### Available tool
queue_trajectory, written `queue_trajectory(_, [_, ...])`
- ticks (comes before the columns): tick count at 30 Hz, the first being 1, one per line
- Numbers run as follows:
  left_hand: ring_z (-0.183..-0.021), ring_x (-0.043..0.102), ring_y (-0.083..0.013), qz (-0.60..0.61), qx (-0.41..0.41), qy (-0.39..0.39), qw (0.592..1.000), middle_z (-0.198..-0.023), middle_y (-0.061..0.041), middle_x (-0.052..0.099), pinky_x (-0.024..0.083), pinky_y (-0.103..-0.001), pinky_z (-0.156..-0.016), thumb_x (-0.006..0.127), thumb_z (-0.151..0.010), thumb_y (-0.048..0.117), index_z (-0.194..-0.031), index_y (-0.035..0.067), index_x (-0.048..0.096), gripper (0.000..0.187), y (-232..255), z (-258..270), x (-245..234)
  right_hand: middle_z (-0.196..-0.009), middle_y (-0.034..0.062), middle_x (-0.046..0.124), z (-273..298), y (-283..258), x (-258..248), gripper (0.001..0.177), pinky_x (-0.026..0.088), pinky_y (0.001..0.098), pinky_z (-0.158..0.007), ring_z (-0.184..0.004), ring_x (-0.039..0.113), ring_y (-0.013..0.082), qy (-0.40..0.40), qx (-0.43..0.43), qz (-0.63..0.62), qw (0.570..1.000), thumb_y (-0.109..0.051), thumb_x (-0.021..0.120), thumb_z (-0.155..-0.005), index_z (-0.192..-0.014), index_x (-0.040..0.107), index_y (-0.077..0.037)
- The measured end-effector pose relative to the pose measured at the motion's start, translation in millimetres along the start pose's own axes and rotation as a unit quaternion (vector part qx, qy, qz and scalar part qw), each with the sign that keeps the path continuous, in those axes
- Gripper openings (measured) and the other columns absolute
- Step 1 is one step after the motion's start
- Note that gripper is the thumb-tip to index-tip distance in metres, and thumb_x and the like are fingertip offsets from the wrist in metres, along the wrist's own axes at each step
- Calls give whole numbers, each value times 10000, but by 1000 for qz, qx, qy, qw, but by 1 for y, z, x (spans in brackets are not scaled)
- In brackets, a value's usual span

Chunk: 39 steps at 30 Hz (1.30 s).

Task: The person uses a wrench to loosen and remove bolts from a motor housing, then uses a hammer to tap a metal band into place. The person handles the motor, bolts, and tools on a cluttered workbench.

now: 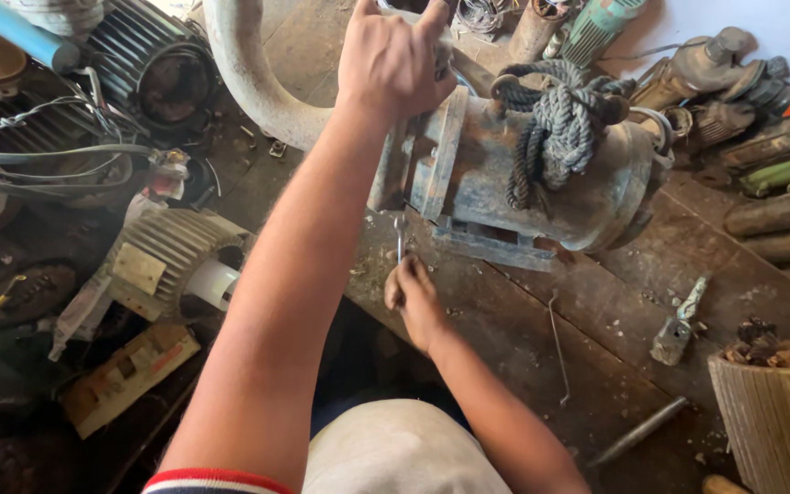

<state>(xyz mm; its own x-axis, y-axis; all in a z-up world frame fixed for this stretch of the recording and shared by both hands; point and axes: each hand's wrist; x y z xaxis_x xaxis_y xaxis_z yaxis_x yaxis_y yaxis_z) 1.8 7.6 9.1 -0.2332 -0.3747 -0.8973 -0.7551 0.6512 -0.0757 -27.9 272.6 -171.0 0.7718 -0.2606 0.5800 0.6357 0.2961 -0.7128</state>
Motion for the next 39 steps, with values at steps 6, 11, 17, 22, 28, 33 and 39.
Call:
queue_trajectory(6, [-562,676,-289,-14,7,11,1000,-611,-112,690,421,-437,-861,696,-825,560,-1277,136,556,636,1,-3,0,-665,-32,457,-62,29,-44,220,350,258,-519,-580,423,90,16,-15,-151,988,-297,544,-1073,-1042,582,-83])
queue_trajectory(11, [-566,673,-282,-11,10,25,1000,-609,-102,688,438,-437,-802,695,-847,546,-1252,159,593,570,-2,-5,5,-721,-62,471,-87,42,-61,285,359,227,-544,-641,429,38,82,-55,-6,995,-305,585,-1012,-1131,718,-83])
queue_trajectory(17, [-590,674,-278,8,12,47,999,-621,-87,686,451,-436,-742,709,-851,550,-1099,166,619,466,-5,-7,9,-755,-34,545,-112,41,-68,129,372,248,-518,-649,507,74,162,19,-114,980,-253,675,-971,-1031,644,-143])
queue_trajectory(22, [-567,673,-280,10,4,18,1000,-601,-84,685,455,-441,-805,705,-831,548,-1064,153,609,468,-6,-10,11,-773,-73,542,-117,41,-68,221,354,210,-510,-638,482,26,120,-72,-12,990,-351,668,-1005,-1040,654,-133])
queue_trajectory(28, [-534,662,-279,5,5,18,1000,-580,-67,678,439,-439,-811,696,-822,505,-1190,102,592,555,-3,-11,9,-638,-40,482,-82,26,-40,383,285,235,-380,-467,429,68,109,11,32,993,-479,550,-1037,-957,597,-107])
queue_trajectory(33, [-542,655,-272,-5,3,16,1000,-577,-85,675,436,-434,-793,708,-790,559,-1244,128,594,636,-3,-8,4,-612,-16,479,-51,6,-12,339,332,269,-370,-447,462,108,61,37,-39,997,-436,498,-1034,-976,590,-116])
queue_trajectory(39, [-620,695,-291,7,-12,-31,999,-624,-112,693,335,-461,-1032,683,-835,620,-1301,115,584,694,-3,-12,5,-618,-22,466,-57,-1,-20,343,328,256,-377,-433,424,98,70,11,18,997,-407,504,-1077,-969,589,-93])
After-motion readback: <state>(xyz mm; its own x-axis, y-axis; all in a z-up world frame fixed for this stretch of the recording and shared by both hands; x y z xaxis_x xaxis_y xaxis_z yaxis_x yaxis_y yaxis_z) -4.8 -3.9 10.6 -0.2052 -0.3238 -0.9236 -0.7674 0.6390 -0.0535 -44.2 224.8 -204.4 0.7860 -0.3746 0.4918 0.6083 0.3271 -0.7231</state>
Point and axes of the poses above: each hand's wrist, its own z-axis away from the middle knuckle, its own x-axis out of the palm, y = z × x
